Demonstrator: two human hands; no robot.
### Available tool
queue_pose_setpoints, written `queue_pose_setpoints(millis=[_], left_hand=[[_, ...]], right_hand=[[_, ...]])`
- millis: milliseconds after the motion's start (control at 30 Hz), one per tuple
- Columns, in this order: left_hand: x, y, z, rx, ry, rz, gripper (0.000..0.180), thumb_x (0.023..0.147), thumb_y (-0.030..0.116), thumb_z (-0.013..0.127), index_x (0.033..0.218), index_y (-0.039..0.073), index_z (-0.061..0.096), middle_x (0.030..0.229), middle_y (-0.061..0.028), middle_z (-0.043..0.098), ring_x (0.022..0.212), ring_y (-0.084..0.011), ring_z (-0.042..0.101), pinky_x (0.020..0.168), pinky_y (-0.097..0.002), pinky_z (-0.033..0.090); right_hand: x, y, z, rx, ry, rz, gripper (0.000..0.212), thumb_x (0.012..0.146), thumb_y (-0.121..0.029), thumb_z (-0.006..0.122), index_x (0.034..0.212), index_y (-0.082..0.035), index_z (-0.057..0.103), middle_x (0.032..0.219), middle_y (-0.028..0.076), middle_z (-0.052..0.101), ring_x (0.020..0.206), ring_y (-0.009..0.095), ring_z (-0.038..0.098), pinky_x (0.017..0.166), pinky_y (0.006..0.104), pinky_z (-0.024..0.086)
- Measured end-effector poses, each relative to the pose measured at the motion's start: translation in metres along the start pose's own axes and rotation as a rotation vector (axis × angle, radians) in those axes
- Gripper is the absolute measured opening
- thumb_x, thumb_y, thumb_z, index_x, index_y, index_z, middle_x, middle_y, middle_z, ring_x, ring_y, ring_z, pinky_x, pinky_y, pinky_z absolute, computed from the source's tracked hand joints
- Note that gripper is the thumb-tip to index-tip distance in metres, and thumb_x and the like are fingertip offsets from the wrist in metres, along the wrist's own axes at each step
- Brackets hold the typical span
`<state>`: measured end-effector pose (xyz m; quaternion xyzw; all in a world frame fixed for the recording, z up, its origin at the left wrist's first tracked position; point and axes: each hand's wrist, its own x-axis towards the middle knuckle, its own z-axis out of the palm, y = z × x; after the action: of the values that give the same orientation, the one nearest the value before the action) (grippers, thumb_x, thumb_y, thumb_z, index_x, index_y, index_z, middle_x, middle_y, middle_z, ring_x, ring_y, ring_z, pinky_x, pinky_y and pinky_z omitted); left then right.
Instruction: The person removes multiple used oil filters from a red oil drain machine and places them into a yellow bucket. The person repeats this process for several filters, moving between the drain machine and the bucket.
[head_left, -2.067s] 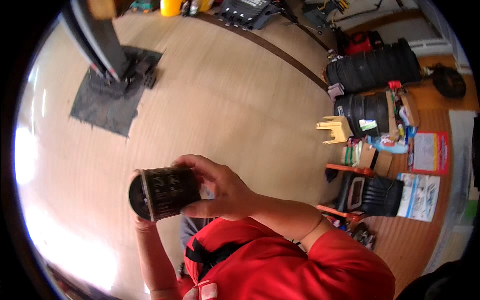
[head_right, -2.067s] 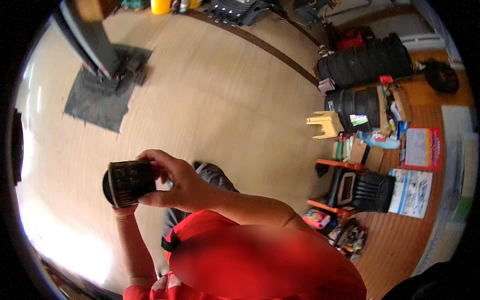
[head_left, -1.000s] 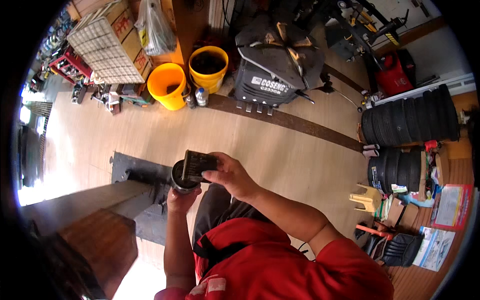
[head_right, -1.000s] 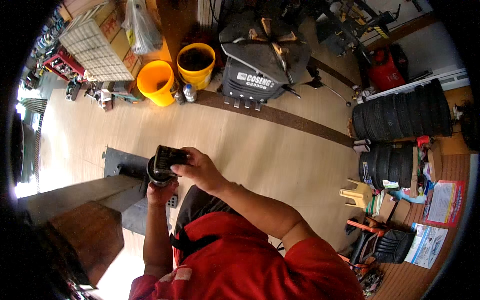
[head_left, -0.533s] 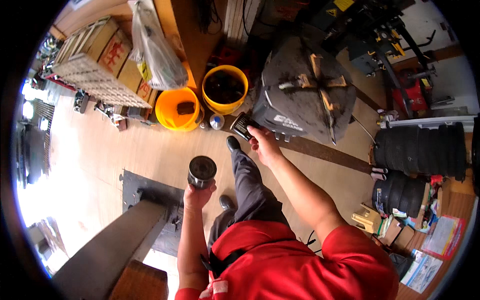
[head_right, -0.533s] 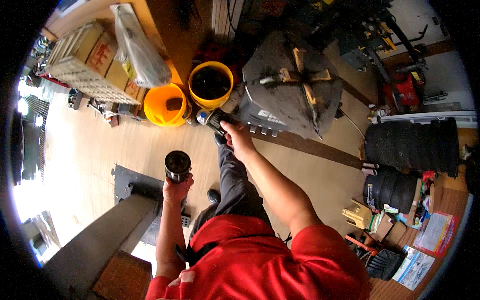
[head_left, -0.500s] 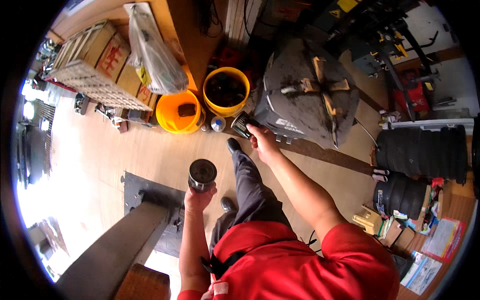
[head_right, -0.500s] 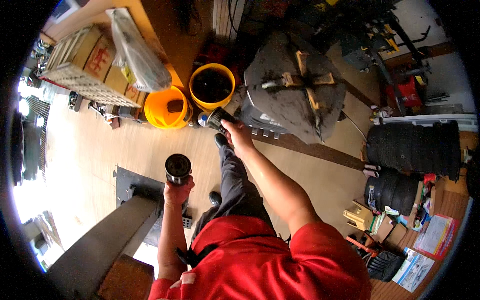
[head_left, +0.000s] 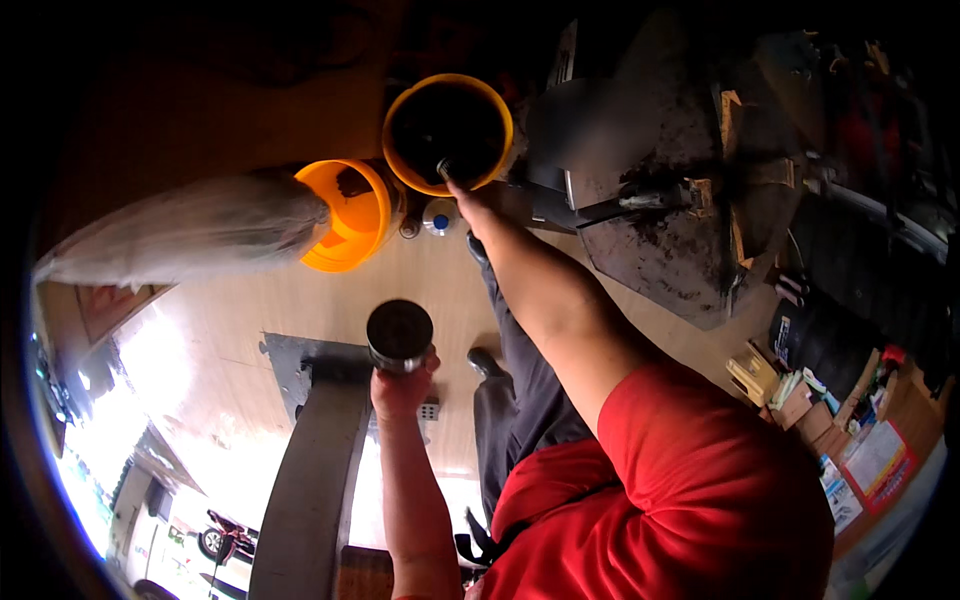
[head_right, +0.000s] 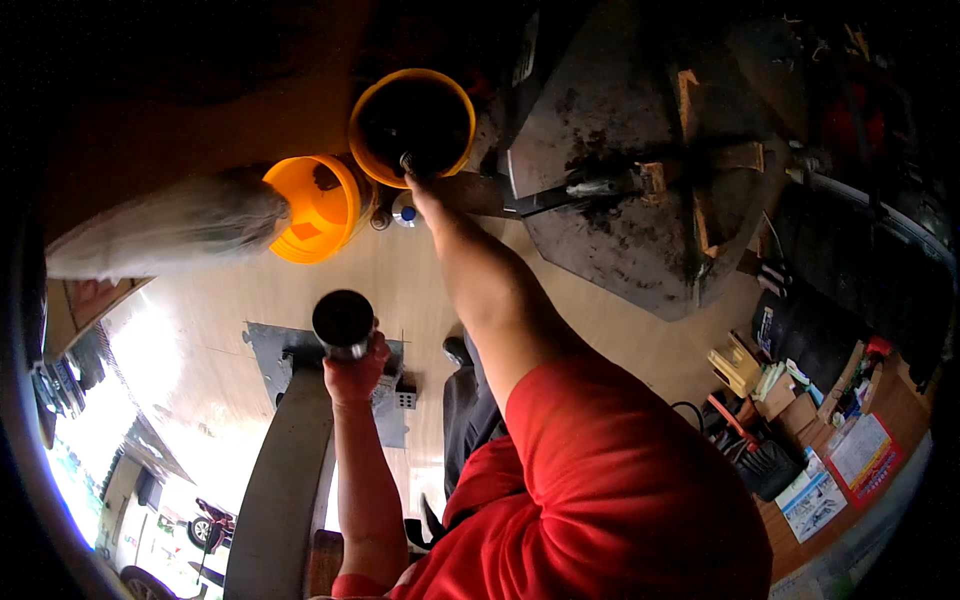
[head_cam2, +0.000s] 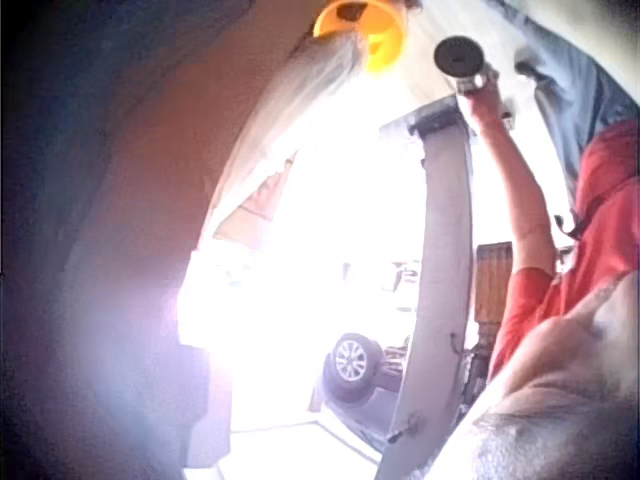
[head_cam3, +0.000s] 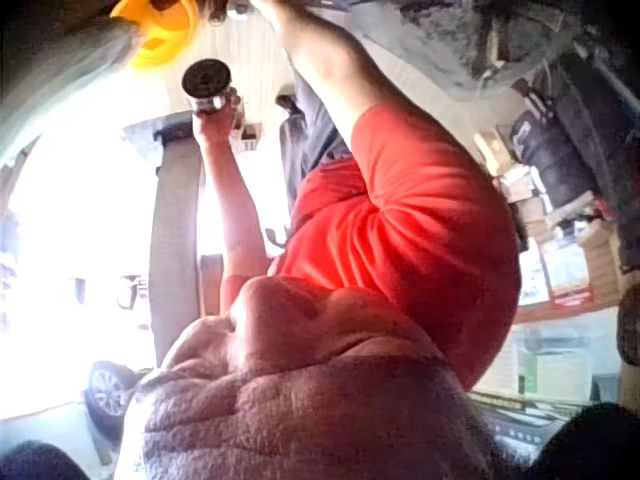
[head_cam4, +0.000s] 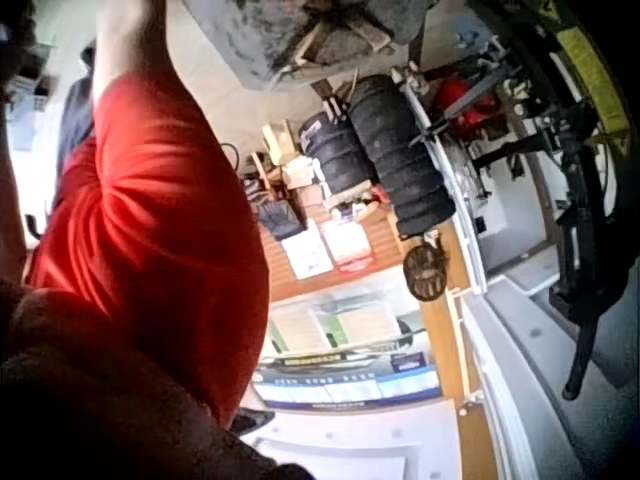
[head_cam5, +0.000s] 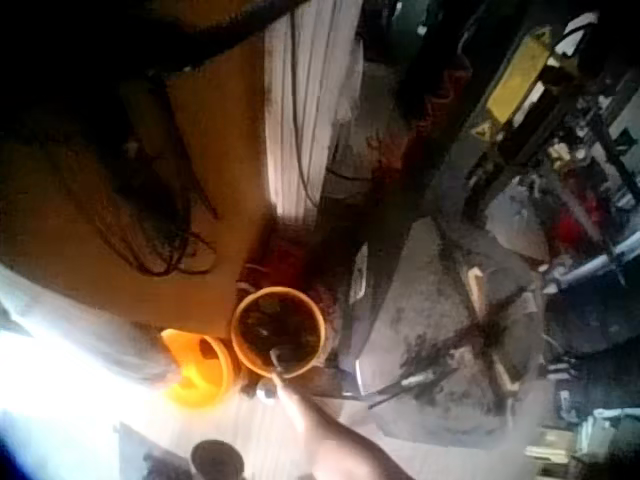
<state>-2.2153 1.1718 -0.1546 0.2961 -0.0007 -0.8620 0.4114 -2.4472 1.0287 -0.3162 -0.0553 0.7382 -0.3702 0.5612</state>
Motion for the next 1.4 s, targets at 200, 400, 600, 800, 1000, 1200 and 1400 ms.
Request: queue_pose_setpoints(millis=[200,400,600,800,1000,1200,1400], left_hand=[[0.081,0.015,-0.018,0.035,0.086,0.009,0.070,0.072,0.034,0.076,0.129,0.007,0.045,0.117,-0.0101,0.056,0.098,-0.0241,0.055,0.079,-0.0359,0.044],[0.175,0.029,-0.027,0.427,0.432,-0.018,0.054,0.081,0.016,0.067,0.128,0.017,0.039,0.112,-0.0097,0.058,0.081,-0.0172,0.059,0.062,-0.0294,0.048],[0.272,0.002,0.003,1.127,0.453,0.139,0.066,0.072,0.020,0.078,0.126,0.013,0.042,0.111,-0.0127,0.060,0.095,-0.0264,0.061,0.076,-0.0350,0.051],[0.314,-0.003,-0.015,1.633,0.515,0.047,0.085,0.064,0.031,0.082,0.134,0.010,0.038,0.123,-0.0202,0.054,0.111,-0.0345,0.054,0.092,-0.0390,0.046],[0.265,0.010,-0.044,1.909,0.422,-0.114,0.079,0.063,0.030,0.081,0.131,0.011,0.045,0.126,-0.0156,0.054,0.114,-0.0370,0.050,0.095,-0.0432,0.043],[0.113,0.004,-0.112,1.931,0.495,-0.225,0.071,0.064,0.031,0.080,0.125,0.009,0.051,0.111,-0.0229,0.060,0.105,-0.0362,0.058,0.091,-0.0428,0.046],[-0.068,-0.015,-0.185,1.399,0.735,-0.261,0.062,0.070,0.010,0.077,0.126,0.005,0.050,0.106,-0.0116,0.063,0.085,-0.0177,0.062,0.068,-0.0273,0.051]], right_hand=[[-0.037,0.062,-0.007,-0.592,-0.085,-0.060,0.068,0.083,-0.044,0.061,0.127,0.005,0.044,0.130,0.023,0.049,0.123,0.028,0.046,0.100,0.0350,0.038],[-0.093,0.125,-0.054,-0.425,-0.140,0.126,0.039,0.079,-0.032,0.065,0.093,0.004,0.057,0.090,0.012,0.059,0.087,0.019,0.052,0.075,0.0321,0.043],[-0.117,0.151,-0.080,-0.342,-0.081,0.152,0.032,0.081,-0.026,0.067,0.091,0.003,0.057,0.081,0.005,0.063,0.077,0.010,0.056,0.071,0.0265,0.045],[-0.121,0.132,-0.088,-0.465,-0.153,0.179,0.034,0.080,-0.027,0.068,0.095,0.001,0.058,0.085,0.010,0.065,0.080,0.016,0.061,0.072,0.0286,0.047],[-0.121,0.108,-0.086,-0.591,-0.190,0.078,0.047,0.075,-0.036,0.068,0.101,0.002,0.061,0.096,0.021,0.066,0.091,0.033,0.064,0.079,0.0378,0.050],[-0.135,0.067,-0.066,-0.741,-0.269,0.027,0.051,0.075,-0.038,0.065,0.104,0.004,0.060,0.099,0.023,0.065,0.094,0.033,0.063,0.082,0.0371,0.049],[-0.170,0.058,-0.044,-0.888,-0.388,-0.127,0.050,0.072,-0.038,0.064,0.105,-0.001,0.061,0.103,0.021,0.064,0.098,0.033,0.061,0.086,0.0369,0.048]])
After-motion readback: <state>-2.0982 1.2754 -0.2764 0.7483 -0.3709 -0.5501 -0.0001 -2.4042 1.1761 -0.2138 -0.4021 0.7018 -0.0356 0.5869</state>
